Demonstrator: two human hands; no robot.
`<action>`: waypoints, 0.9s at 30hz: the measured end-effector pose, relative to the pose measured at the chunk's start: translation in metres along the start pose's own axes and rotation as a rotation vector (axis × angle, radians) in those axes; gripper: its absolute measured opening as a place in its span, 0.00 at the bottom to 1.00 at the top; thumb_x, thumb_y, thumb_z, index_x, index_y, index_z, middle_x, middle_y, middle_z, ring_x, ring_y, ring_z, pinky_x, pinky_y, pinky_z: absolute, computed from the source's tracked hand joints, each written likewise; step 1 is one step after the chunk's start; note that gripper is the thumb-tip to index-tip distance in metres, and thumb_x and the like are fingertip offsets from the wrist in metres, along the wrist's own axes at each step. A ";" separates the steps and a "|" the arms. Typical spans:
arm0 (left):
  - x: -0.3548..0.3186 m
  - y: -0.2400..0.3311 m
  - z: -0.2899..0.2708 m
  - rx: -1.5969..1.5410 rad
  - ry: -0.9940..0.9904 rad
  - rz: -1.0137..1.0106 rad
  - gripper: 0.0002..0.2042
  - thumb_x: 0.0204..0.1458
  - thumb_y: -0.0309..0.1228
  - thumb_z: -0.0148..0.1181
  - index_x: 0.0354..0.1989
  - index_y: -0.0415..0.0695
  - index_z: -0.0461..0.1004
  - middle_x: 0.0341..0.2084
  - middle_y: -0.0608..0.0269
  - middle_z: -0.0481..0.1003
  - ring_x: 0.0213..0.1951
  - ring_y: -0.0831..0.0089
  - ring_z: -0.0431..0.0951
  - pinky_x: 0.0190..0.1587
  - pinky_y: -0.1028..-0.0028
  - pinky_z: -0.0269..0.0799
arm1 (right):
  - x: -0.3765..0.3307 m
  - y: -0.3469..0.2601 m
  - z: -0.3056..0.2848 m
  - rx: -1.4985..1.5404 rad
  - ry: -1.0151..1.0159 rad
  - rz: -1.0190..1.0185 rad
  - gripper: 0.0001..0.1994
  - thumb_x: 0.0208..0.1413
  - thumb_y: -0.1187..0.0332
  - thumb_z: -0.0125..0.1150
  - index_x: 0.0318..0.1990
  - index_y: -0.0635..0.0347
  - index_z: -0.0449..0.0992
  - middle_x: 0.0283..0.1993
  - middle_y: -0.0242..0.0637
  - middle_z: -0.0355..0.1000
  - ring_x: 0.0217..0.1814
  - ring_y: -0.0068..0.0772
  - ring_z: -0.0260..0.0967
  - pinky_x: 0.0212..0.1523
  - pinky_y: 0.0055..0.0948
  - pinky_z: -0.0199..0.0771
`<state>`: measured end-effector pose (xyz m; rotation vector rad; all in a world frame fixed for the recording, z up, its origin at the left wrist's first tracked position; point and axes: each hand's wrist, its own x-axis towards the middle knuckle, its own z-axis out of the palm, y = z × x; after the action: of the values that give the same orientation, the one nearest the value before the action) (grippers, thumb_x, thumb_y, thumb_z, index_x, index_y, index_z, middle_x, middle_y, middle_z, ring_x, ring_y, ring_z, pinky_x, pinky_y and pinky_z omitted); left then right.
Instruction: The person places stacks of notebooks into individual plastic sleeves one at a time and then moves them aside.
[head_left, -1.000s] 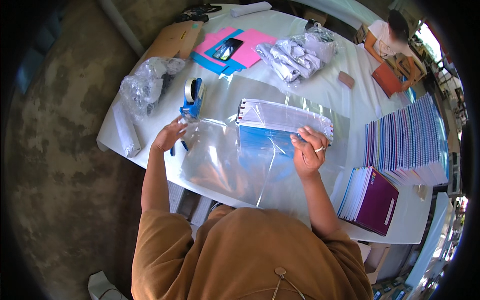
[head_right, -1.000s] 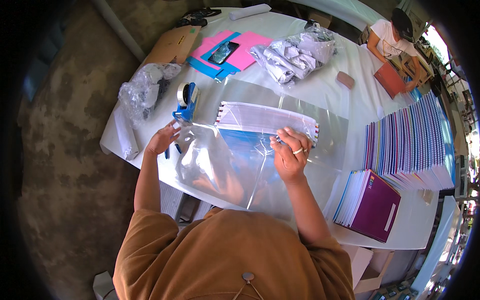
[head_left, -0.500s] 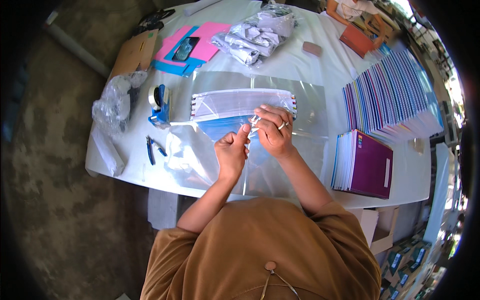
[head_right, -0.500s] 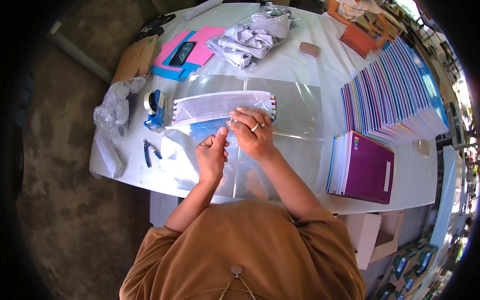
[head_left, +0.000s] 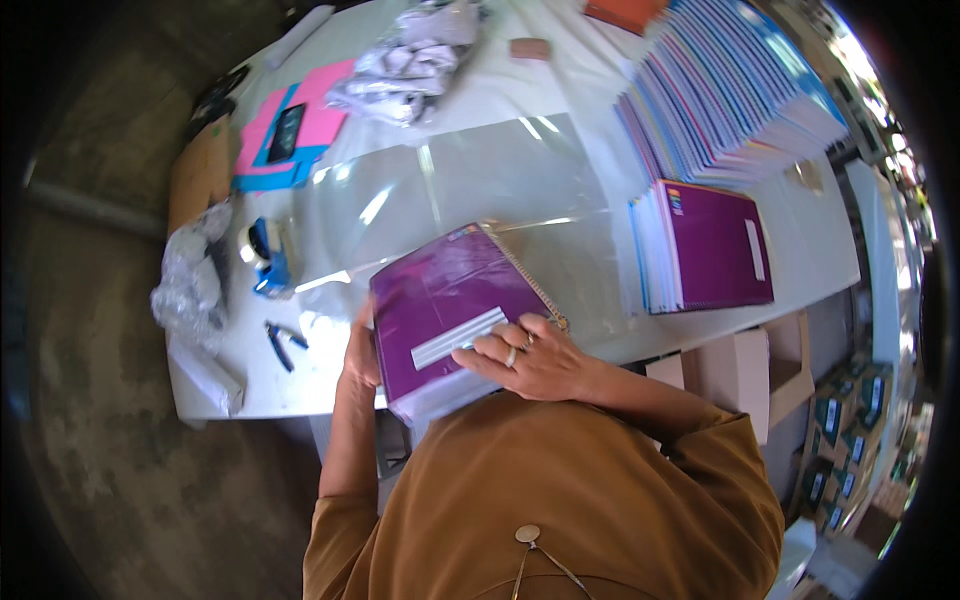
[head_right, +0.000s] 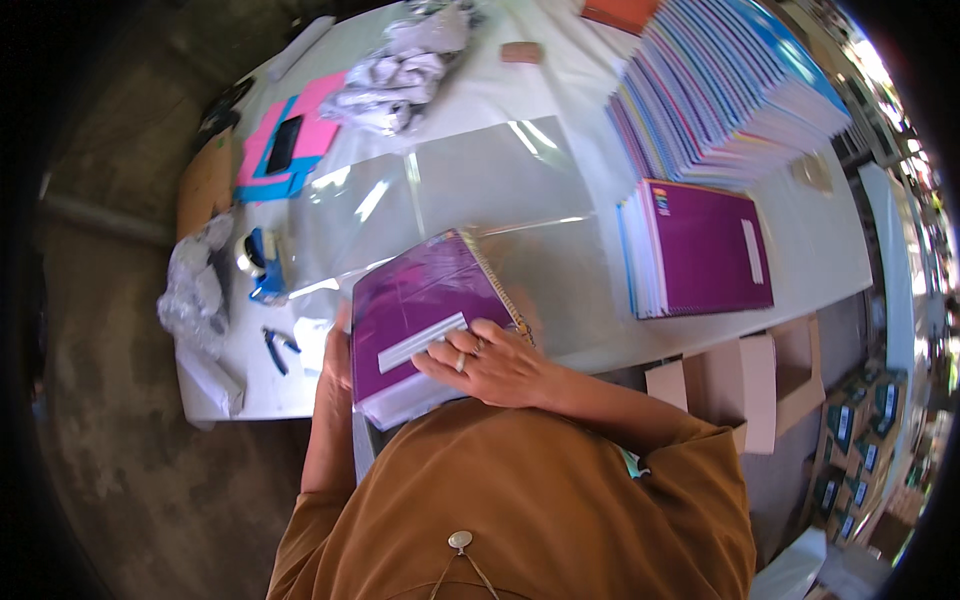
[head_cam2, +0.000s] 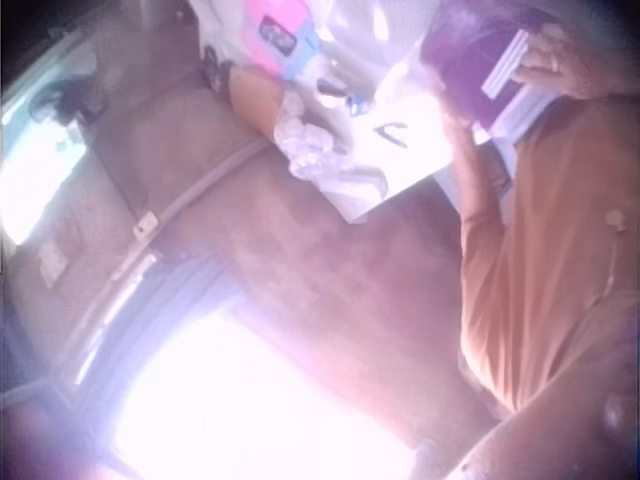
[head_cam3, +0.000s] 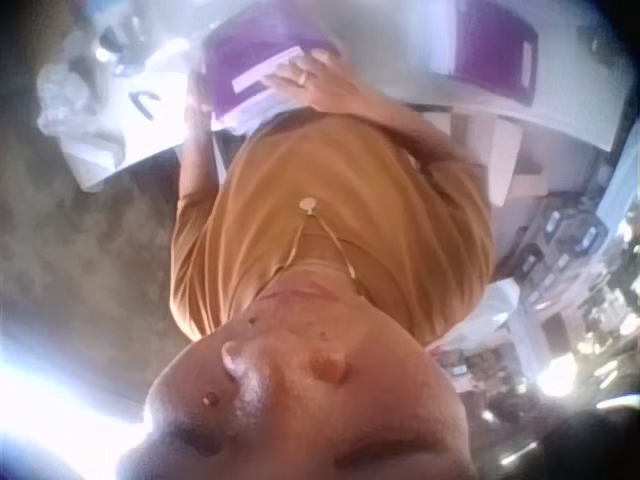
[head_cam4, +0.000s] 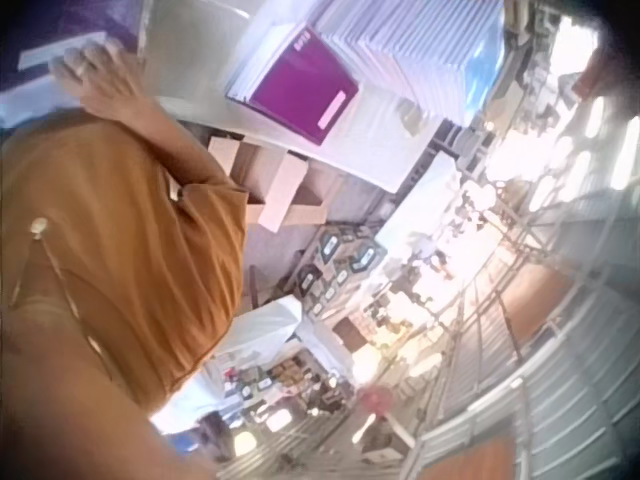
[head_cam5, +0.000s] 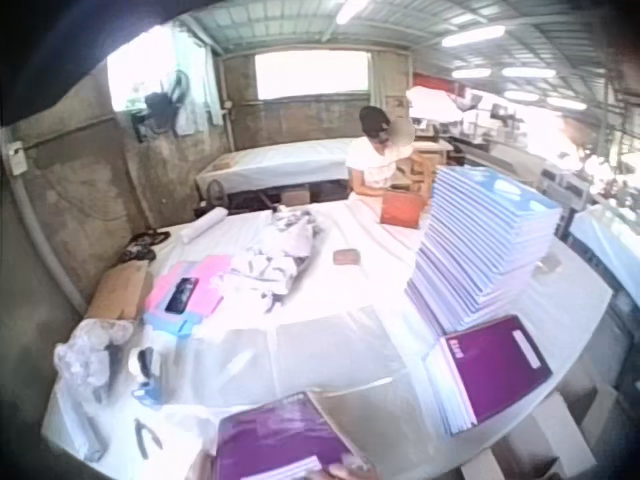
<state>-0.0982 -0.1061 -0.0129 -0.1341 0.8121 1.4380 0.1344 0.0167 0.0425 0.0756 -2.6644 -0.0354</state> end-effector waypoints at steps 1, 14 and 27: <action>0.001 -0.011 0.011 0.267 0.227 0.019 0.22 0.52 0.43 0.54 0.48 0.37 0.67 0.42 0.52 0.72 0.44 0.62 0.74 0.49 0.66 0.70 | -0.019 -0.001 -0.005 -0.027 -0.006 0.042 0.22 0.44 0.64 0.59 0.51 0.46 0.72 0.39 0.23 0.62 0.43 0.22 0.57 0.42 0.26 0.52; 0.100 -0.184 0.305 0.599 -0.518 0.223 0.17 0.49 0.35 0.56 0.42 0.35 0.69 0.38 0.56 0.73 0.39 0.70 0.74 0.44 0.71 0.69 | -0.202 -0.008 -0.091 1.486 1.832 0.967 0.28 0.58 0.60 0.47 0.64 0.59 0.48 0.60 0.42 0.58 0.60 0.35 0.58 0.58 0.36 0.61; 0.088 -0.195 0.377 1.308 -0.817 0.486 0.31 0.50 0.34 0.61 0.60 0.38 0.56 0.61 0.52 0.55 0.56 0.60 0.66 0.54 0.64 0.62 | -0.492 0.250 -0.102 1.304 1.708 1.178 0.14 0.49 0.67 0.57 0.44 0.58 0.70 0.39 0.34 0.73 0.43 0.35 0.71 0.48 0.34 0.70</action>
<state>0.2272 0.1362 0.1389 1.6156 0.9443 0.9675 0.6058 0.2947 -0.0821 -0.6738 -0.4291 1.3469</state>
